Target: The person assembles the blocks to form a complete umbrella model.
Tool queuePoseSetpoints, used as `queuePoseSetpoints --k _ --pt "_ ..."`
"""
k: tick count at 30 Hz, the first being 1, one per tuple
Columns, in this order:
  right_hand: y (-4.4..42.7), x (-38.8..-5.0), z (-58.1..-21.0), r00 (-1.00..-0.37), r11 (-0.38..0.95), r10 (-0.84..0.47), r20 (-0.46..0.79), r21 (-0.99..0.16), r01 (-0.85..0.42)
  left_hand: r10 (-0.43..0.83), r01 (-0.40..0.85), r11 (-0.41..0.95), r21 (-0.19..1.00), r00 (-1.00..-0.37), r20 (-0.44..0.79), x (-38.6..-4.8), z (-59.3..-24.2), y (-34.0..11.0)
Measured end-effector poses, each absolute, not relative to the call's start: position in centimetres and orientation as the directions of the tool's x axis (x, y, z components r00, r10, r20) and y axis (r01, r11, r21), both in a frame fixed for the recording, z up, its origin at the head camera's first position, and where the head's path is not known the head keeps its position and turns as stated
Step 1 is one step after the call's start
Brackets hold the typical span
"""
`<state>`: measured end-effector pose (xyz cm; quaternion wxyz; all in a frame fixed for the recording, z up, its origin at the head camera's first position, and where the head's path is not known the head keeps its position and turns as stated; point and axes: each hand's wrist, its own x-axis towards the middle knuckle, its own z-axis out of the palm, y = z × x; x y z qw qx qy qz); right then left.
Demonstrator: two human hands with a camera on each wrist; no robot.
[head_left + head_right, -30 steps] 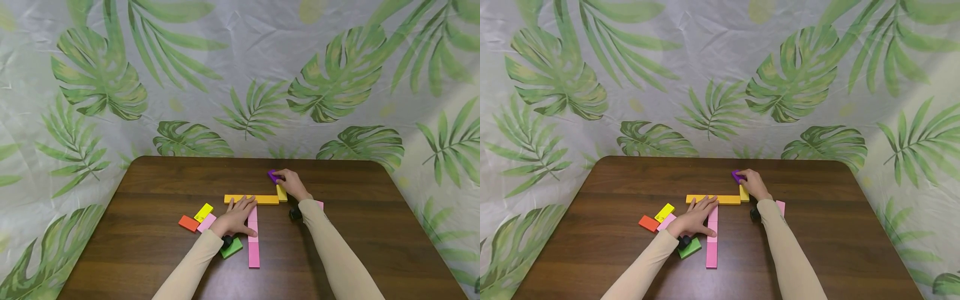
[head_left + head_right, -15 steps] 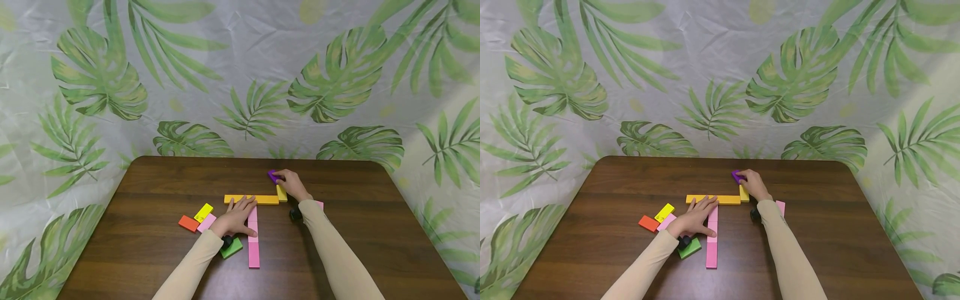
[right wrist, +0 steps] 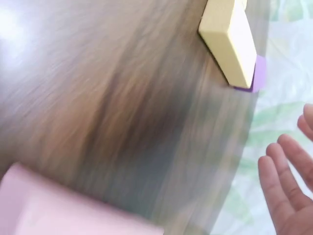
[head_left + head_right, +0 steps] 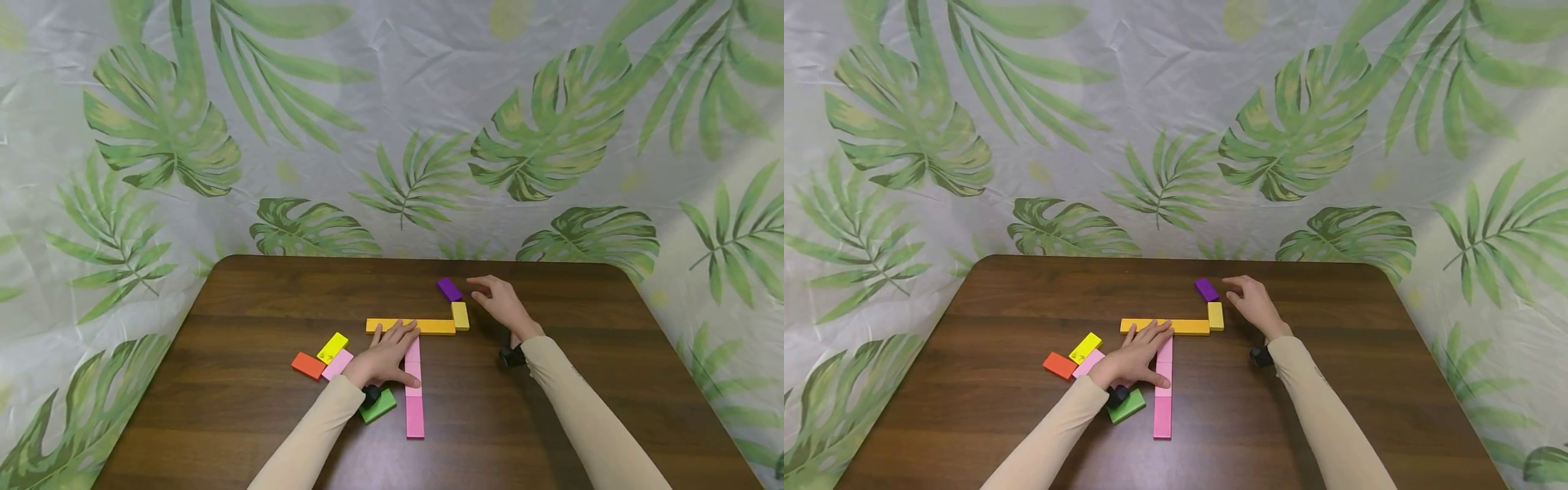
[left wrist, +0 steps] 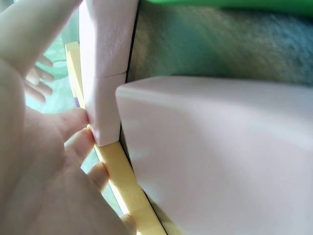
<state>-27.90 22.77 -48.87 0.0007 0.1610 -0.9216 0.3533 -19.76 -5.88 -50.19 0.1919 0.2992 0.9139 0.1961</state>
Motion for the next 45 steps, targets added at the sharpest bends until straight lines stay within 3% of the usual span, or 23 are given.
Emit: queuePoseSetpoints --k 9,23,45 --pt "26.0 -24.7 -49.0 -0.932 0.757 -0.341 0.123 -0.552 -0.350 0.624 0.475 0.743 0.473 -0.747 -0.230 -19.6 -49.9 -5.9" --pt "28.3 -20.4 -49.6 -0.959 0.843 -0.271 0.080 -0.461 -0.277 0.622 0.471 0.745 0.471 -0.747 -0.236 -19.7 -49.9 -5.9" --pt "26.4 -21.8 -51.9 -0.939 0.787 -0.283 0.196 -0.512 -0.344 0.620 0.471 0.747 0.470 -0.747 -0.238 -19.7 -50.0 -5.8"
